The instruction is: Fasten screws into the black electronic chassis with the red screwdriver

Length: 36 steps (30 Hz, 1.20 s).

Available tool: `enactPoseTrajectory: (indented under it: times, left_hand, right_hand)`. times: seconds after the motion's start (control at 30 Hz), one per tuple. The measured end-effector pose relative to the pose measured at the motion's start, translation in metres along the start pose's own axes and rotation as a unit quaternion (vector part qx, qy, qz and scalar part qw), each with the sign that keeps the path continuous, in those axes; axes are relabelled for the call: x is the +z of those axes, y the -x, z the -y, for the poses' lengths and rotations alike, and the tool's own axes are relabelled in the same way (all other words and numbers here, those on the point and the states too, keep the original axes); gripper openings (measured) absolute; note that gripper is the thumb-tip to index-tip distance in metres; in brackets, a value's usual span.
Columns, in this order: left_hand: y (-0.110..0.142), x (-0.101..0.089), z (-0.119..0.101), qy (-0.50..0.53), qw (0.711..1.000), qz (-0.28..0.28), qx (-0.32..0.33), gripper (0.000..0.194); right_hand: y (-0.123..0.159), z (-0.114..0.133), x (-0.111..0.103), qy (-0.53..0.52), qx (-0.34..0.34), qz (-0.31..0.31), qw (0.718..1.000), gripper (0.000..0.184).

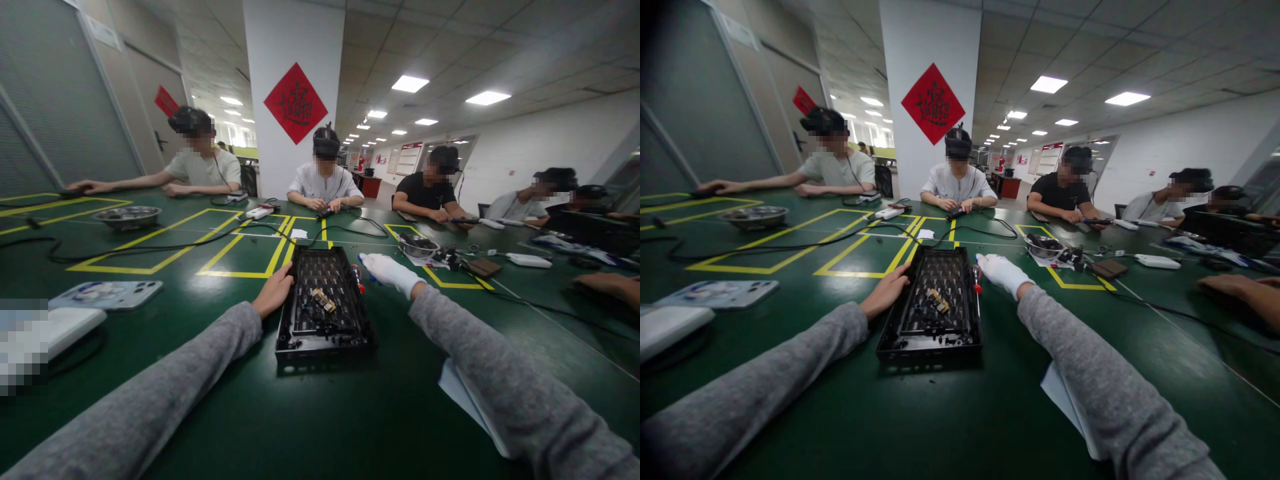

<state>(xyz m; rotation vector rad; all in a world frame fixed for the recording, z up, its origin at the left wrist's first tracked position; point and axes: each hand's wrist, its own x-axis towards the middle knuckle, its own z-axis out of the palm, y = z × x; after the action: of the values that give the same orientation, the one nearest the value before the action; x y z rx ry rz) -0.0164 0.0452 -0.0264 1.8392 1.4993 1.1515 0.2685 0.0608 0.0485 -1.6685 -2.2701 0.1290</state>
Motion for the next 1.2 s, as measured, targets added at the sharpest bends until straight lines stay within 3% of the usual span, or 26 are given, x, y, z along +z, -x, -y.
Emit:
enactPoseTrajectory:
  times: [0.13, 0.23, 0.37, 0.5, 0.6, 0.73, 0.77, 0.8, 0.83, 0.93, 1.03, 1.2]
  left_hand:
    - [0.0, 0.0, 0.002, 0.0, 1.0, 0.002, 0.0, 0.056]
    - [-0.001, 0.0, 0.002, 0.001, 1.0, 0.001, 0.002, 0.056]
    - [-0.002, 0.0, 0.002, -0.001, 1.0, 0.004, 0.003, 0.056]
    - [-0.003, 0.0, 0.003, 0.002, 1.0, 0.008, 0.005, 0.057]
    - [-0.002, -0.001, 0.004, 0.008, 1.0, 0.007, 0.011, 0.056]
    - [-0.002, -0.001, 0.003, 0.013, 1.0, 0.001, 0.013, 0.056]
    - [-0.002, -0.001, 0.002, 0.013, 1.0, 0.002, 0.014, 0.056]
    - [-0.001, -0.001, 0.002, 0.013, 1.0, 0.003, 0.016, 0.056]
    - [-0.001, 0.0, 0.002, 0.011, 1.0, 0.003, 0.018, 0.056]
    - [-0.001, 0.0, 0.002, 0.003, 1.0, 0.004, 0.015, 0.055]
    - [-0.003, 0.0, 0.003, -0.001, 1.0, 0.003, 0.008, 0.055]
    - [-0.007, 0.0, 0.0, -0.002, 1.0, 0.0, 0.01, 0.057]
  right_hand:
    - [-0.004, -0.024, -0.005, -0.098, 0.024, -0.093, 0.991, 0.043]
    - [0.004, -0.044, 0.01, -0.168, 0.067, -0.153, 0.971, 0.039]
    - [0.013, -0.063, 0.035, -0.254, 0.156, -0.223, 0.928, 0.052]
    - [0.017, -0.065, 0.046, -0.291, 0.228, -0.267, 0.89, 0.059]
    - [0.019, -0.05, 0.044, -0.281, 0.242, -0.277, 0.886, 0.058]
    - [0.022, -0.006, 0.026, -0.252, 0.151, -0.248, 0.923, 0.047]
    - [0.024, 0.008, 0.022, -0.234, 0.1, -0.221, 0.941, 0.043]
    - [0.026, 0.021, 0.019, -0.165, 0.003, -0.155, 0.974, 0.042]
    - [0.027, 0.034, 0.017, -0.103, -0.068, -0.107, 0.987, 0.043]
    - [0.031, 0.062, 0.022, 0.01, -0.153, -0.026, 0.988, 0.049]
    - [0.028, 0.074, 0.033, 0.026, -0.15, -0.022, 0.988, 0.046]
    - [0.025, 0.077, 0.029, -0.058, -0.096, -0.105, 0.988, 0.035]
